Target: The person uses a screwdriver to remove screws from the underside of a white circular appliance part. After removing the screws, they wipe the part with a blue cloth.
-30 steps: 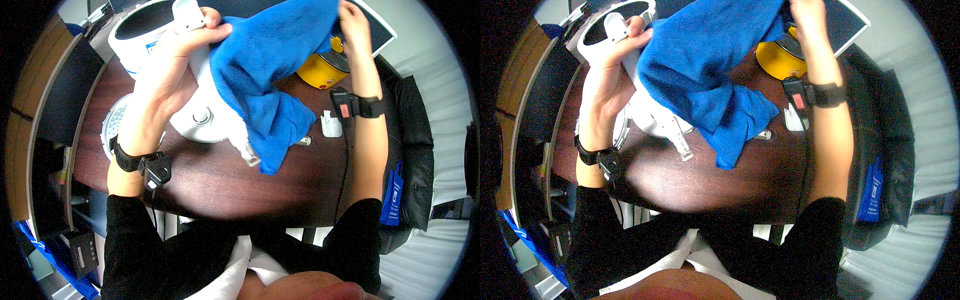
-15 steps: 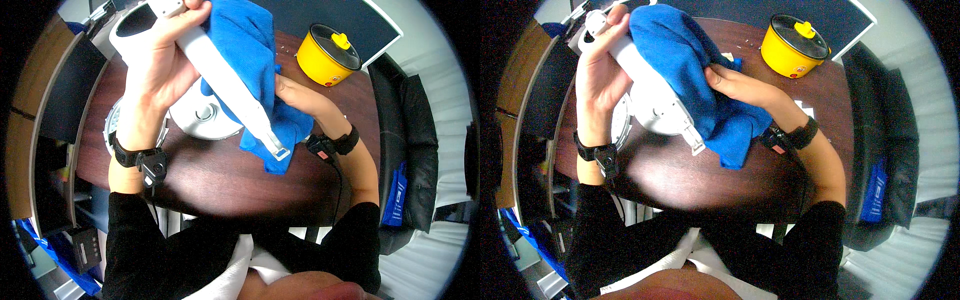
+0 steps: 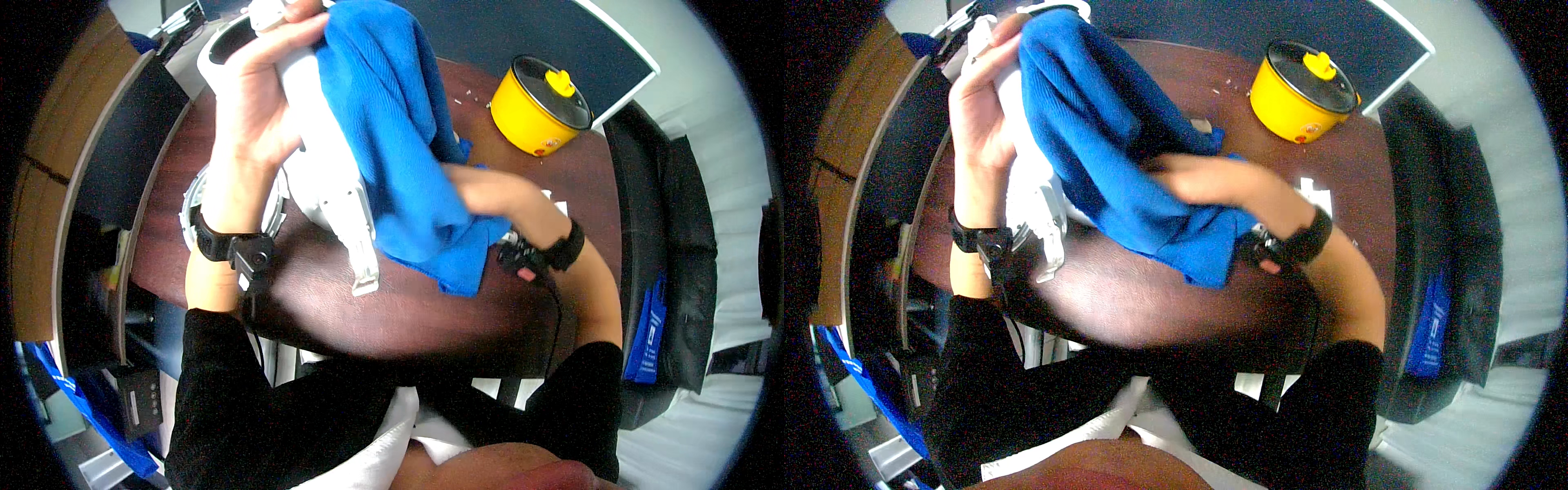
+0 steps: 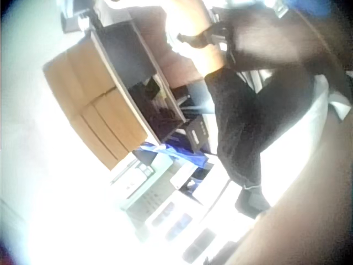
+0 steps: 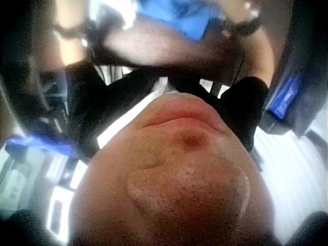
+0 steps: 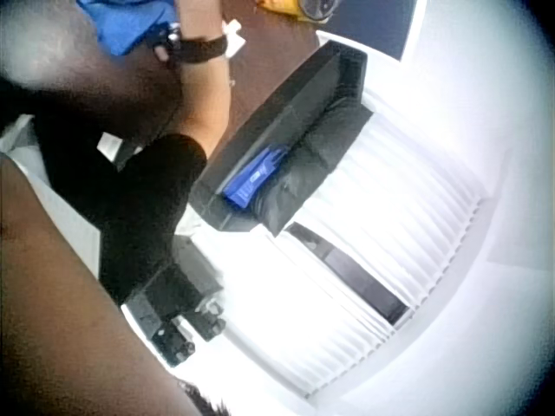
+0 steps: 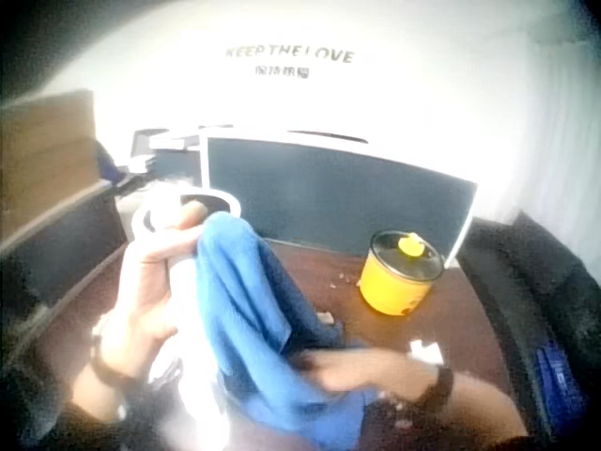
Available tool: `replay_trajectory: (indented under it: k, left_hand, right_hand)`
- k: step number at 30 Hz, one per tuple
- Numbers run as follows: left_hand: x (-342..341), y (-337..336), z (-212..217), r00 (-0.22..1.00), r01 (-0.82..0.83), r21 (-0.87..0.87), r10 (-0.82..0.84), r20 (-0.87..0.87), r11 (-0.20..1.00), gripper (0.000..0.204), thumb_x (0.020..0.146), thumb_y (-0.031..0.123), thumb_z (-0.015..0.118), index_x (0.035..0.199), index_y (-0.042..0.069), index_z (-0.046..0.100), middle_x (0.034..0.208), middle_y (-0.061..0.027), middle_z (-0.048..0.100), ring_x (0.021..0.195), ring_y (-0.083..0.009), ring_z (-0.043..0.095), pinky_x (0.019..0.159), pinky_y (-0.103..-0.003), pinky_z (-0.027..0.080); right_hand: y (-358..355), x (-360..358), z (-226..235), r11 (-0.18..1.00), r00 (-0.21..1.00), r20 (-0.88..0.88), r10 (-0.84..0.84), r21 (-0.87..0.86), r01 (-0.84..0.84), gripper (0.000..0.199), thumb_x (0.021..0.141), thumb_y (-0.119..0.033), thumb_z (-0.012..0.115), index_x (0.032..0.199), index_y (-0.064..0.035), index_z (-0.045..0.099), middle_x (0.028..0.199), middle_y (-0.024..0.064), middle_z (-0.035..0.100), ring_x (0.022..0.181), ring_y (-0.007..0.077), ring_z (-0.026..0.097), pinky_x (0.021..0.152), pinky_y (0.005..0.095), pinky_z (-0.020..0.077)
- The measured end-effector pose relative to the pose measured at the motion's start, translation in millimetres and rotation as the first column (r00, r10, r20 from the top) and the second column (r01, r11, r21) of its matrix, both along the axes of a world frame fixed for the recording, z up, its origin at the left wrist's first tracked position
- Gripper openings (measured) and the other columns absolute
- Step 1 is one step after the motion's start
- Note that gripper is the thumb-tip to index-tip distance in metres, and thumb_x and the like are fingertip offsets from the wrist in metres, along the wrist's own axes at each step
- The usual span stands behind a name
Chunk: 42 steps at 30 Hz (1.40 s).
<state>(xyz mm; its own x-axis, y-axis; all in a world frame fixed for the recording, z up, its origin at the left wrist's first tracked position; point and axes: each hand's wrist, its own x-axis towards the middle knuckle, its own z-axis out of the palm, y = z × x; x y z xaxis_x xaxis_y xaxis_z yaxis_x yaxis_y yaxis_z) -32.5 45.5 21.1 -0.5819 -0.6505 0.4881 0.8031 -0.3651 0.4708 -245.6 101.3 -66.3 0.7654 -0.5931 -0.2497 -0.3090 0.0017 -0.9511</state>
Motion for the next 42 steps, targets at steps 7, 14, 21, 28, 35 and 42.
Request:
replay_trajectory:
  k: [7,14,21,28,35,42]
  left_hand:
    - [13.7,-20.0,-9.0,0.99,0.101,-0.044,-0.096,0.105,0.994,0.01,0.084,-0.001,0.044,0.084,0.009,0.042,0.08,-0.0081,0.055,0.08,-0.0199,0.06,0.073,-0.03,0.052]
    - [16.6,-6.4,1.0,0.574,-0.433,-0.39,0.582,0.575,0.813,0.009,0.08,0.007,0.054,0.084,0.009,0.046,0.065,-0.0009,0.047,0.048,-0.0111,0.045,0.041,-0.023,0.042]
    - [3.7,-11.5,-12.2,0.728,-0.457,-0.143,0.461,0.508,0.878,0.011,0.083,0.011,0.055,0.093,0.007,0.052,0.075,-0.0056,0.054,0.065,-0.0167,0.059,0.054,-0.027,0.051]
    - [-16.3,5.5,-26.6,0.809,0.0,-0.157,0.092,0.581,0.988,0.036,0.084,0.019,0.056,0.116,0.004,0.05,0.103,-0.008,0.056,0.087,-0.0172,0.057,0.075,-0.032,0.051]
    - [-13.6,0.6,-28.9,0.706,-0.364,-0.236,0.432,0.561,0.901,0.021,0.082,0.017,0.058,0.099,0.006,0.057,0.09,-0.0022,0.054,0.078,-0.0126,0.055,0.07,-0.028,0.049]
    - [-15.1,0.2,-28.3,0.523,-0.57,-0.418,0.705,0.48,0.708,0.014,0.08,0.017,0.057,0.091,0.011,0.062,0.076,0.0017,0.051,0.068,-0.008,0.046,0.058,-0.023,0.039]
  right_hand:
    - [23.7,35.6,30.6,0.936,0.888,0.339,-0.31,0.271,0.223,0.053,0.081,-0.018,0.058,0.126,0.0012,0.039,0.121,0.0141,0.048,0.108,0.0193,0.049,0.092,0.0328,0.0394]
    - [25.0,-18.1,81.4,0.574,0.182,0.688,-0.703,0.396,0.717,0.041,0.079,-0.02,0.054,0.113,0.0036,0.048,0.108,0.0167,0.057,0.097,0.0283,0.057,0.089,0.0399,0.0429]
    - [25.1,-4.4,90.7,0.592,0.145,0.754,-0.641,0.366,0.719,0.032,0.083,-0.016,0.05,0.111,-0.0003,0.051,0.109,0.0138,0.057,0.099,0.0249,0.056,0.089,0.0376,0.0421]
    - [-7.5,14.5,76.1,0.481,0.252,0.841,-0.479,0.012,0.877,0.028,0.078,0.001,0.06,0.103,-0.002,0.048,0.095,0.0094,0.058,0.085,0.0187,0.058,0.078,0.031,0.0487]
    - [-9.8,16.2,75.0,0.335,0.443,0.731,-0.519,-0.303,0.892,0.03,0.077,-0.007,0.065,0.103,-0.0021,0.052,0.095,0.0059,0.059,0.085,0.0125,0.056,0.078,0.0259,0.0454]
    - [-2.0,9.2,86.6,0.46,0.41,0.751,-0.517,-0.16,0.873,0.014,0.083,-0.011,0.059,0.093,0.0003,0.058,0.086,0.0043,0.062,0.076,0.0096,0.057,0.072,0.0231,0.0455]
